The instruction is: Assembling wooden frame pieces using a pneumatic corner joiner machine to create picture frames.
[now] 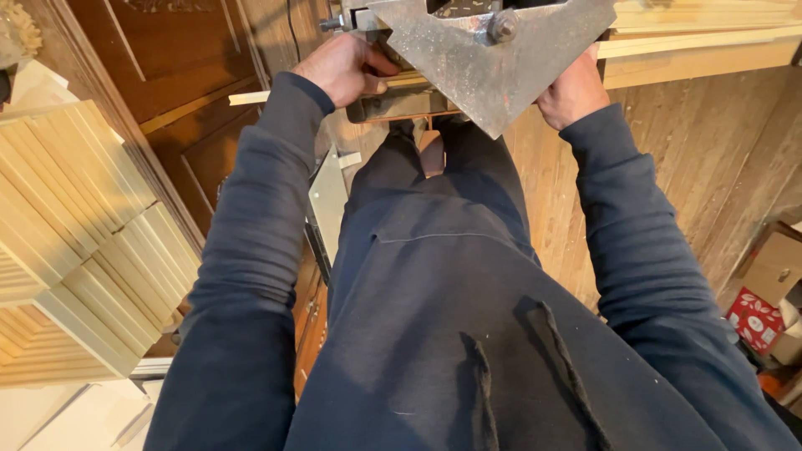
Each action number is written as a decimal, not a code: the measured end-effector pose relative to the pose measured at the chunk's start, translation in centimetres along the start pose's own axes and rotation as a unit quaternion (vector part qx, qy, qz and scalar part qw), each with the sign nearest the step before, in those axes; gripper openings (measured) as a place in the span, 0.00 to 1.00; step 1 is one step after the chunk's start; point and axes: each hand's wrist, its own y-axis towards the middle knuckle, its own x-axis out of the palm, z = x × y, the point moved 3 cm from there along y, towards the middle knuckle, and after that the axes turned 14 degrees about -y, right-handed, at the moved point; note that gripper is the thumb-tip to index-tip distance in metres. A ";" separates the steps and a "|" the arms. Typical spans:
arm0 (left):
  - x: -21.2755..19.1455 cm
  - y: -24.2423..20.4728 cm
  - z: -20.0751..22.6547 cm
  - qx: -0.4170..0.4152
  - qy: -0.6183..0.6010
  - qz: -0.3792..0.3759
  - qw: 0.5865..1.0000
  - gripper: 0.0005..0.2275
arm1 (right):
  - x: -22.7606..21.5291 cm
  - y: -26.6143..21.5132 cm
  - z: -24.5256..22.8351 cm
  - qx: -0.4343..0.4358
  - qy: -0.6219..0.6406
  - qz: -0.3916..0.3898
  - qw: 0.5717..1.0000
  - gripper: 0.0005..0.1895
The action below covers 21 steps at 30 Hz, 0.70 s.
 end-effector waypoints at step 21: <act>-1.8 0.0 1.0 -0.023 0.077 -0.021 0.997 0.14 | 3.1 -0.4 4.2 -0.013 -0.059 -0.083 0.995 0.14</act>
